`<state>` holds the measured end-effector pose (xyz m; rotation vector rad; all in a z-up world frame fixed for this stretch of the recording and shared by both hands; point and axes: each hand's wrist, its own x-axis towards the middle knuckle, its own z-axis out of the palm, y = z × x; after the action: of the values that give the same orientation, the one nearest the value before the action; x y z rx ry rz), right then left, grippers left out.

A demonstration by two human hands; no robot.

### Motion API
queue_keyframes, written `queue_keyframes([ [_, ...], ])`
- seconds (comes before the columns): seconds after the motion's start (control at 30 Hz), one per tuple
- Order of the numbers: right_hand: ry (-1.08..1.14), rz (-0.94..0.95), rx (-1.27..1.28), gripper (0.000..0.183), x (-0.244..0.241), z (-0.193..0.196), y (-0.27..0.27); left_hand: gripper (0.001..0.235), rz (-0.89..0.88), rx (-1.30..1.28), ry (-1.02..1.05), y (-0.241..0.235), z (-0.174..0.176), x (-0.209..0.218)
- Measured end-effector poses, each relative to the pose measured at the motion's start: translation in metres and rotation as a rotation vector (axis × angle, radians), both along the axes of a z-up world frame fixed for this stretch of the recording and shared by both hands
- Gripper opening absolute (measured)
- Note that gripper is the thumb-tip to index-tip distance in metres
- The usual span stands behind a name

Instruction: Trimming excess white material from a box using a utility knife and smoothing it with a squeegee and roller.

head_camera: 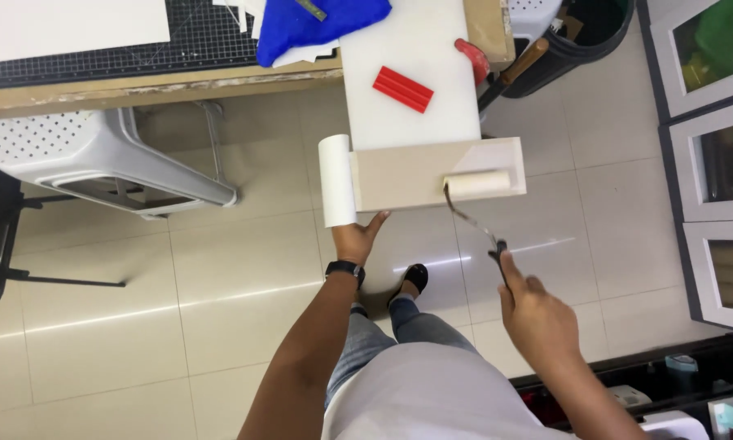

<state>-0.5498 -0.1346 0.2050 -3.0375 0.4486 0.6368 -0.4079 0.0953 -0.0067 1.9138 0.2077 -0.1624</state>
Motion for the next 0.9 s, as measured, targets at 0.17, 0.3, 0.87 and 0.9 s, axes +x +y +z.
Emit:
queue_keyframes([
  [0.17,-0.028,0.026,-0.019,0.057,0.031,-0.008,0.014,0.081,-0.025,0.015,-0.061,0.009,0.028,0.006],
  [0.3,0.028,0.007,0.023,0.057,0.036,0.004,0.055,0.081,-0.052,0.03,-0.031,0.009,0.018,0.012],
  [0.87,-0.006,0.234,-0.033,0.056,0.04,-0.001,0.124,0.08,-0.145,0.085,-0.099,0.007,-0.029,0.007],
  [0.9,-0.018,0.214,0.0,0.054,0.062,0.001,0.126,0.08,-0.144,0.097,-0.133,0.01,-0.012,0.016],
])
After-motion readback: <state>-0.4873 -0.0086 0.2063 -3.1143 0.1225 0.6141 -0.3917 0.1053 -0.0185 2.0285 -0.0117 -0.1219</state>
